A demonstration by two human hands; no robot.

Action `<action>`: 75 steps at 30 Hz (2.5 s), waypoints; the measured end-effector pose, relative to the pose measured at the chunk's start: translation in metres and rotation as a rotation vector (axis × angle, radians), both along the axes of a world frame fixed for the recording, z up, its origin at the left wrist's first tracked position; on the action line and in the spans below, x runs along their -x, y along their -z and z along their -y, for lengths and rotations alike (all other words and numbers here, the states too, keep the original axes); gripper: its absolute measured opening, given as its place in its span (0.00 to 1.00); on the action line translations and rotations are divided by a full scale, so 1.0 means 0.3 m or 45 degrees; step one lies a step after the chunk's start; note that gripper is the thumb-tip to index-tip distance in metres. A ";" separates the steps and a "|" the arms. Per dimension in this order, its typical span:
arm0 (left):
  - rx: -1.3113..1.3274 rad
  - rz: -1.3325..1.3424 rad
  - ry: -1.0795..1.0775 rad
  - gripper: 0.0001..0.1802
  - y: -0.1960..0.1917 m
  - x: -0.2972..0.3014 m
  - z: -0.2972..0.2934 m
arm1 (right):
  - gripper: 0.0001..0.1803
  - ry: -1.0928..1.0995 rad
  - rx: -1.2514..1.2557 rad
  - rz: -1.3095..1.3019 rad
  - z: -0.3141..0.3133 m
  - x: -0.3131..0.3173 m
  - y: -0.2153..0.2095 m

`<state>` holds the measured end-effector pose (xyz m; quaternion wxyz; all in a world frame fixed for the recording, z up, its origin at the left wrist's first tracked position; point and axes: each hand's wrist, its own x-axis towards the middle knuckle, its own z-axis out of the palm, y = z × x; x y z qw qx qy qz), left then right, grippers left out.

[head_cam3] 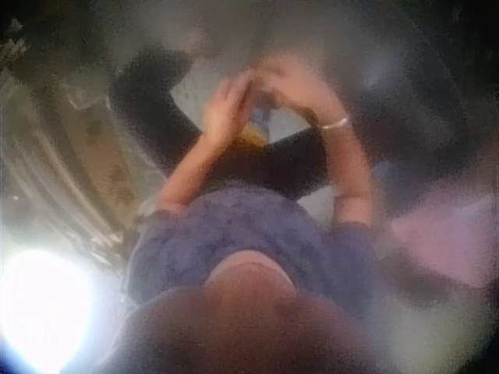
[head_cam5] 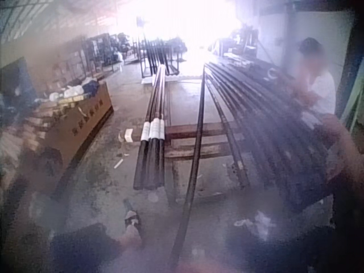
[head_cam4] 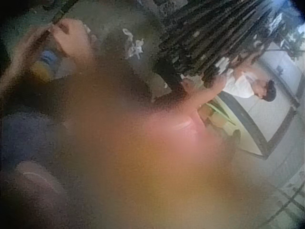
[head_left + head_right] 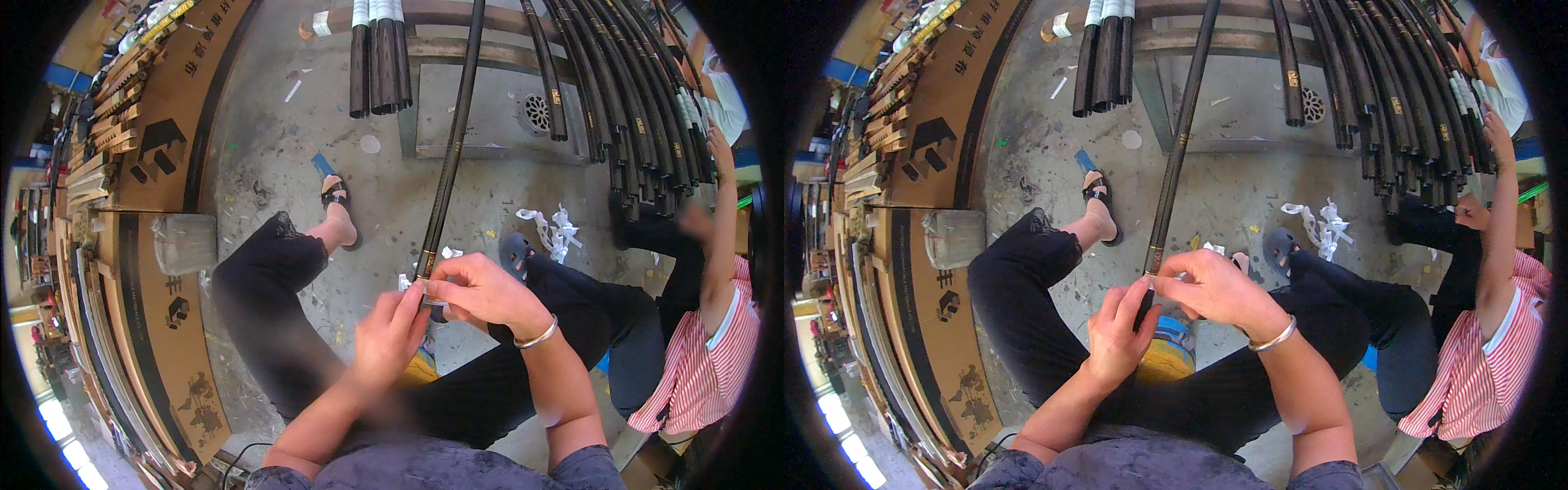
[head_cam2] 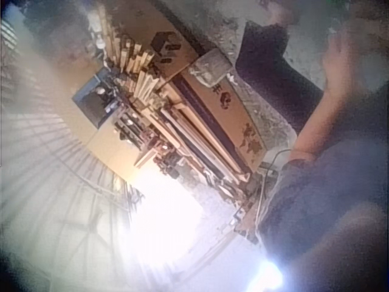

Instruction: The person wraps white tape around the ends of long black poles, picking up one pole at a time from a rack, applying a strip of tape by hand, and smoothing it down before returning the pole to the group.

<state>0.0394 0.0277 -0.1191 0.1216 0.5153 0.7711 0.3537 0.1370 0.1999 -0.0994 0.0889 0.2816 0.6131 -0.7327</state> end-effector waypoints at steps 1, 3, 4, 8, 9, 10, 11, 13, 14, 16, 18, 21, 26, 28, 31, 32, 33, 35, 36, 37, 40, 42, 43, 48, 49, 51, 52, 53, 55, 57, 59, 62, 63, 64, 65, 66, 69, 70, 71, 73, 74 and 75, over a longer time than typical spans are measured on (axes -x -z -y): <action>0.001 0.002 0.002 0.29 0.000 0.001 0.000 | 0.16 0.003 0.005 -0.003 0.001 -0.001 0.005; 0.003 0.010 0.000 0.29 -0.002 0.001 0.000 | 0.16 0.010 0.015 -0.008 0.002 -0.003 0.012; 0.004 0.015 -0.001 0.29 -0.002 0.001 0.000 | 0.16 0.011 0.013 -0.009 0.003 -0.003 0.014; 0.009 0.008 -0.006 0.29 -0.007 0.001 -0.001 | 0.16 0.004 0.004 0.014 0.003 -0.002 0.012; 0.008 0.005 -0.006 0.29 -0.006 0.002 0.000 | 0.16 -0.001 0.000 0.027 0.002 0.000 0.009; 0.007 0.001 -0.005 0.29 -0.004 0.002 0.000 | 0.16 -0.005 -0.007 0.032 0.002 0.000 0.005; 0.006 0.005 -0.005 0.29 -0.003 0.001 0.000 | 0.16 -0.008 -0.014 0.036 0.001 0.001 0.001; 0.005 0.012 -0.006 0.29 0.000 0.001 0.001 | 0.16 -0.019 -0.015 0.055 0.000 0.005 -0.013; 0.006 0.012 -0.006 0.29 0.000 0.001 0.001 | 0.15 -0.027 -0.007 0.069 -0.001 0.009 -0.024; 0.008 0.012 -0.007 0.30 -0.003 0.001 0.002 | 0.14 -0.027 0.004 0.072 0.000 0.010 -0.025; 0.022 0.021 -0.003 0.30 -0.003 0.002 0.001 | 0.14 -0.010 0.012 0.048 0.002 0.007 -0.012; 0.027 0.028 -0.005 0.30 -0.002 0.002 0.003 | 0.14 -0.010 -0.003 0.045 0.003 0.007 -0.021; 0.034 0.034 -0.003 0.31 0.002 0.003 0.002 | 0.15 0.010 0.031 0.038 0.000 0.003 -0.009; 0.026 0.025 -0.009 0.31 0.006 0.001 0.001 | 0.15 0.006 0.040 0.051 -0.002 0.005 -0.014; 0.041 0.021 -0.010 0.31 0.000 0.001 0.001 | 0.15 0.009 0.046 0.049 -0.002 0.006 -0.012; 0.039 0.020 -0.011 0.31 -0.001 0.001 0.001 | 0.15 0.009 0.054 0.050 -0.002 0.006 -0.009; 0.036 0.018 -0.011 0.31 -0.001 0.002 0.000 | 0.15 0.009 0.063 0.052 -0.002 0.006 -0.007; 0.034 0.020 -0.010 0.31 -0.001 0.002 -0.001 | 0.15 0.017 0.053 0.034 0.001 0.001 0.006; 0.035 0.022 -0.007 0.31 -0.001 0.002 -0.001 | 0.15 0.022 0.048 0.026 0.002 -0.002 0.010; 0.038 0.023 -0.009 0.31 0.001 0.004 0.001 | 0.15 0.010 0.050 0.050 0.000 0.005 0.000; 0.043 0.020 -0.013 0.31 0.011 0.006 0.005 | 0.15 -0.005 0.053 0.082 -0.004 0.015 -0.021; 0.023 0.014 -0.016 0.31 0.005 0.003 -0.002 | 0.15 0.013 0.051 0.051 -0.001 0.001 0.001; 0.015 0.012 -0.019 0.31 0.003 0.002 -0.004 | 0.15 0.013 0.053 0.046 -0.002 0.002 0.000; -0.029 0.040 -0.039 0.30 0.018 0.005 0.000 | 0.16 -0.031 0.010 0.092 -0.008 0.014 -0.030; -0.046 0.048 -0.041 0.30 0.020 0.004 0.000 | 0.16 -0.026 -0.012 0.082 -0.006 0.011 -0.021; -0.049 0.079 -0.053 0.30 0.026 0.003 0.002 | 0.16 -0.015 -0.056 0.063 0.002 0.002 0.002; -0.050 0.094 -0.061 0.30 0.029 0.002 0.004 | 0.16 -0.022 -0.067 0.071 0.002 0.002 0.002; -0.053 0.124 -0.068 0.30 0.026 0.002 0.004 | 0.16 -0.028 -0.079 0.079 0.001 0.003 0.000; -0.061 0.182 -0.081 0.30 0.018 0.000 0.002 | 0.17 -0.033 -0.087 0.083 0.002 0.003 -0.001; -0.096 0.180 -0.089 0.30 0.029 -0.002 0.005 | 0.17 -0.030 -0.080 0.074 0.004 0.002 0.000; -0.117 0.184 -0.095 0.30 0.031 -0.003 0.005 | 0.17 -0.028 -0.090 0.085 0.005 0.007 -0.017; -0.132 0.195 -0.105 0.29 0.028 -0.004 0.006 | 0.16 -0.019 -0.074 0.083 0.007 0.010 -0.031; -0.140 0.196 -0.108 0.29 0.032 -0.004 0.006 | 0.16 -0.014 -0.063 0.079 0.008 0.010 -0.033; -0.149 0.196 -0.111 0.29 0.035 -0.004 0.007 | 0.16 -0.011 -0.051 0.080 0.009 0.011 -0.033; -0.149 0.194 -0.116 0.29 0.038 -0.003 0.008 | 0.16 -0.008 -0.039 0.080 0.010 0.012 -0.034; -0.149 0.192 -0.122 0.29 0.040 -0.003 0.010 | 0.16 -0.005 -0.028 0.080 0.011 0.013 -0.035; -0.134 0.292 -0.195 0.29 0.036 -0.018 0.009 | 0.17 0.014 -0.044 0.037 0.017 0.004 -0.016; -0.125 0.344 -0.229 0.29 0.035 -0.023 0.010 | 0.17 0.013 -0.044 0.036 0.019 0.003 -0.012; -0.117 0.300 -0.200 0.30 0.033 -0.020 0.011 | 0.17 0.012 -0.043 0.035 0.019 0.002 -0.009; -0.101 0.213 -0.142 0.31 0.030 -0.010 0.016 | 0.17 0.010 -0.049 0.039 0.022 0.002 -0.005; -0.091 0.190 -0.123 0.32 0.030 -0.007 0.019 | 0.17 0.010 -0.057 0.044 0.024 0.002 -0.003; -0.081 0.166 -0.103 0.32 0.030 -0.004 0.023 | 0.17 0.009 -0.065 0.049 0.026 0.002 -0.001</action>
